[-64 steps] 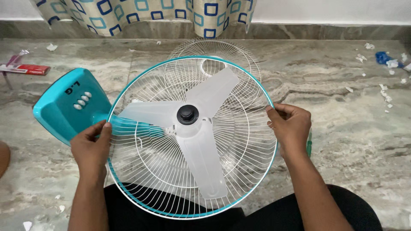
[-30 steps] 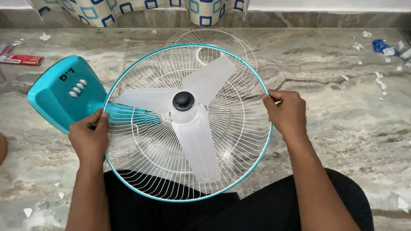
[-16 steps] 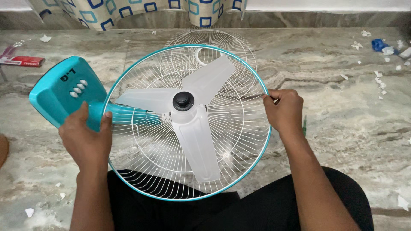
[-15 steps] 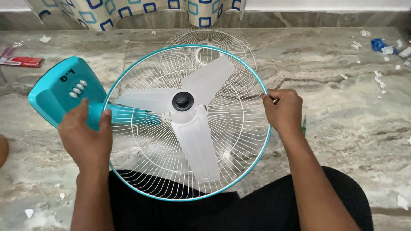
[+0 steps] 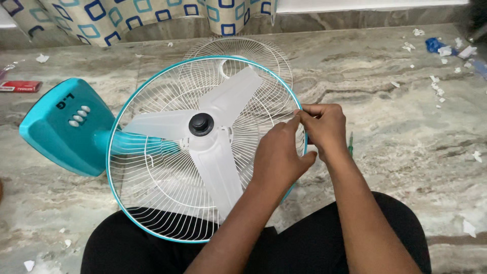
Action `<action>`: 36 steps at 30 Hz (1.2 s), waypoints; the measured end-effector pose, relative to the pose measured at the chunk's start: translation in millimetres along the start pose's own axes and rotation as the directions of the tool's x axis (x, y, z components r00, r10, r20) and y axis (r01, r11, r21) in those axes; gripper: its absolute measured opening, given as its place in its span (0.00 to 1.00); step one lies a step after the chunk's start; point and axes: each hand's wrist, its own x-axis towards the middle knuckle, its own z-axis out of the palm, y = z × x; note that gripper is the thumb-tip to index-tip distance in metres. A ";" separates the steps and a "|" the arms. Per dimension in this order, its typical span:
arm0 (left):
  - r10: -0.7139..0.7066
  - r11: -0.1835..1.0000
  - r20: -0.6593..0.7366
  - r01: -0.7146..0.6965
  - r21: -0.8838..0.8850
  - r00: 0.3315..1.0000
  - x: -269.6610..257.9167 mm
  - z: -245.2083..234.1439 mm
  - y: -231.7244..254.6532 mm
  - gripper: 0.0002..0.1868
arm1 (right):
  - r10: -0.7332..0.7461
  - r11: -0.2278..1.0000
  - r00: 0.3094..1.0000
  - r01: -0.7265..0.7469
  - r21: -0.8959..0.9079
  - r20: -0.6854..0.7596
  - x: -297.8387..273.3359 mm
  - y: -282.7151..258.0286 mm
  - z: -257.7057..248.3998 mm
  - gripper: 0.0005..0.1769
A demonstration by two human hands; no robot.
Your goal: The person assembles an electric fan by attaching the front wire grille to the fan head using a screwdriver. They tighten multiple screws around the grille rim, then place the rear wire grille onto the fan head and begin securing it.
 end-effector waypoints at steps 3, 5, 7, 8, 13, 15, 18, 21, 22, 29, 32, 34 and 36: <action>-0.134 0.991 0.026 0.135 -0.009 0.991 3.6 17.6 -1.4 0.36 | -0.049 0.996 0.996 0.043 0.079 0.078 3.5 1.5 -2.7 0.10; -0.137 0.990 0.021 0.138 -0.043 0.990 4.5 26.9 -3.6 0.31 | 0.014 0.992 0.993 -0.028 0.121 0.120 6.1 1.9 -4.9 0.15; -0.040 0.994 -0.049 0.035 -0.101 0.998 2.0 31.7 -5.7 0.30 | 0.076 0.988 0.986 -0.095 0.122 0.150 4.5 1.0 -10.0 0.22; -0.054 0.993 -0.051 0.048 -0.111 0.997 3.8 32.1 -7.4 0.25 | 0.099 0.987 0.983 -0.117 0.113 0.153 6.5 -1.9 -10.5 0.22; -0.066 0.987 -0.054 0.057 -0.149 0.996 3.3 34.7 -15.9 0.19 | 0.167 0.980 0.965 -0.185 0.075 0.203 12.9 -1.8 -15.1 0.22; -0.095 0.985 -0.050 0.086 -0.152 0.994 1.5 37.1 -19.3 0.22 | 0.174 0.974 0.952 -0.204 0.095 0.253 18.8 9.0 -20.3 0.21; -0.119 0.985 -0.060 0.110 -0.132 0.991 -1.0 42.0 -21.2 0.25 | 0.170 0.985 0.972 -0.174 0.011 0.161 37.5 38.0 -38.4 0.17; -0.149 0.980 -0.067 0.138 -0.145 0.987 -2.9 44.5 -21.4 0.25 | 0.243 0.941 0.961 -0.266 -0.209 -0.129 66.6 81.0 -63.5 0.17; -0.159 0.977 -0.068 0.147 -0.156 0.985 -3.0 43.8 -21.2 0.24 | 0.305 0.874 0.925 -0.366 -0.318 -0.226 77.0 96.3 -70.3 0.20; -0.166 0.964 0.072 0.177 -0.197 0.983 -2.2 32.3 -17.8 0.42 | 0.644 0.364 0.747 -0.488 -0.793 -0.164 99.6 194.6 -27.6 0.32; -0.050 0.987 0.051 0.057 -0.149 0.997 0.0 31.5 -18.6 0.43 | 0.514 0.398 0.844 -0.391 -0.830 -0.152 89.9 215.4 -16.4 0.24; -0.078 0.990 0.107 0.089 -0.105 0.991 5.1 32.3 -19.6 0.37 | 0.489 0.452 0.859 -0.398 -0.799 -0.152 87.4 219.5 -13.5 0.23; -0.042 0.995 0.102 0.051 -0.084 0.994 10.4 32.9 -21.2 0.34 | 0.454 0.501 0.875 -0.406 -0.765 -0.167 86.7 217.3 -14.9 0.22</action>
